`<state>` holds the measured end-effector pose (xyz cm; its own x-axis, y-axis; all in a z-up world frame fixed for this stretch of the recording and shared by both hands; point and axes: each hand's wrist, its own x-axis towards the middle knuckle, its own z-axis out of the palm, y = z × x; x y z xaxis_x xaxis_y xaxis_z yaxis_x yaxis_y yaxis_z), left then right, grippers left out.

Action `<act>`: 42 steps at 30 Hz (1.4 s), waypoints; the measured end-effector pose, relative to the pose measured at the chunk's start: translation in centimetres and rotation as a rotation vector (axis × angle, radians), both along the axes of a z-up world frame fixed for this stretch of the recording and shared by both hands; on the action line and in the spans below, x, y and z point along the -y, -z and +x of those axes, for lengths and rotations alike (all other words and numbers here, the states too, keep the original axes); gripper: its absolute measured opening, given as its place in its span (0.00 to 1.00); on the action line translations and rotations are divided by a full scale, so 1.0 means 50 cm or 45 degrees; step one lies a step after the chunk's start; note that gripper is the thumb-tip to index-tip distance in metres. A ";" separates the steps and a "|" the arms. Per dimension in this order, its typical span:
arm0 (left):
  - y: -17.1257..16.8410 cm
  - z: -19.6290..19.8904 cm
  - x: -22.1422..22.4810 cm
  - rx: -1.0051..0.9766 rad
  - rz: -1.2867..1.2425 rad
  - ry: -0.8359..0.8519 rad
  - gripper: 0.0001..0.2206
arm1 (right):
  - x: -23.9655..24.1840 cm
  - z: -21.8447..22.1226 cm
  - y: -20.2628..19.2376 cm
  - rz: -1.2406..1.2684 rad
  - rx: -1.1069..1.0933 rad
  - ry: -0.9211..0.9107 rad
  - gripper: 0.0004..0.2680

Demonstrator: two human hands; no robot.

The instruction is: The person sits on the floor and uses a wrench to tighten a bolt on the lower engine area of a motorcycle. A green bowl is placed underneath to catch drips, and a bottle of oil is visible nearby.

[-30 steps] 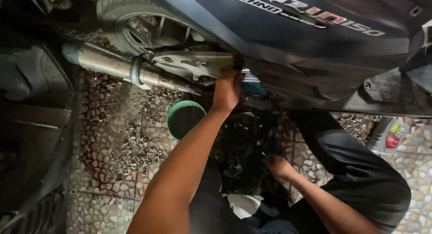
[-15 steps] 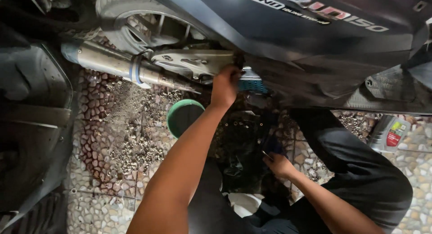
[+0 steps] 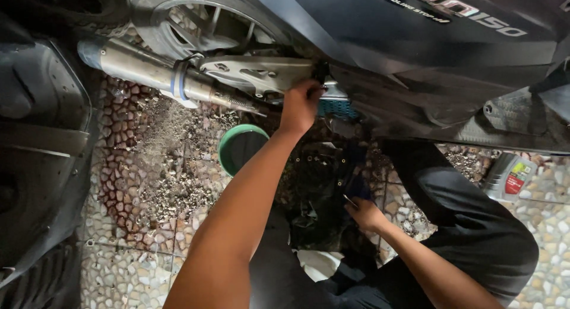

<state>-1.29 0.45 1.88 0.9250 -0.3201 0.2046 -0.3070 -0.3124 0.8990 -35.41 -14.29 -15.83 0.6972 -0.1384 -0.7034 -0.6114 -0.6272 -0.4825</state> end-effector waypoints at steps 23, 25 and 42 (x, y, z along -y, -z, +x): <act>0.011 0.004 0.011 0.170 0.090 0.061 0.06 | 0.005 -0.006 0.011 -0.006 0.021 -0.017 0.15; 0.001 0.005 0.007 0.209 0.097 0.071 0.08 | 0.012 -0.014 0.036 0.002 0.047 -0.017 0.15; -0.081 0.018 -0.026 -0.065 0.516 0.239 0.14 | -0.016 0.047 -0.095 -0.272 0.585 0.018 0.12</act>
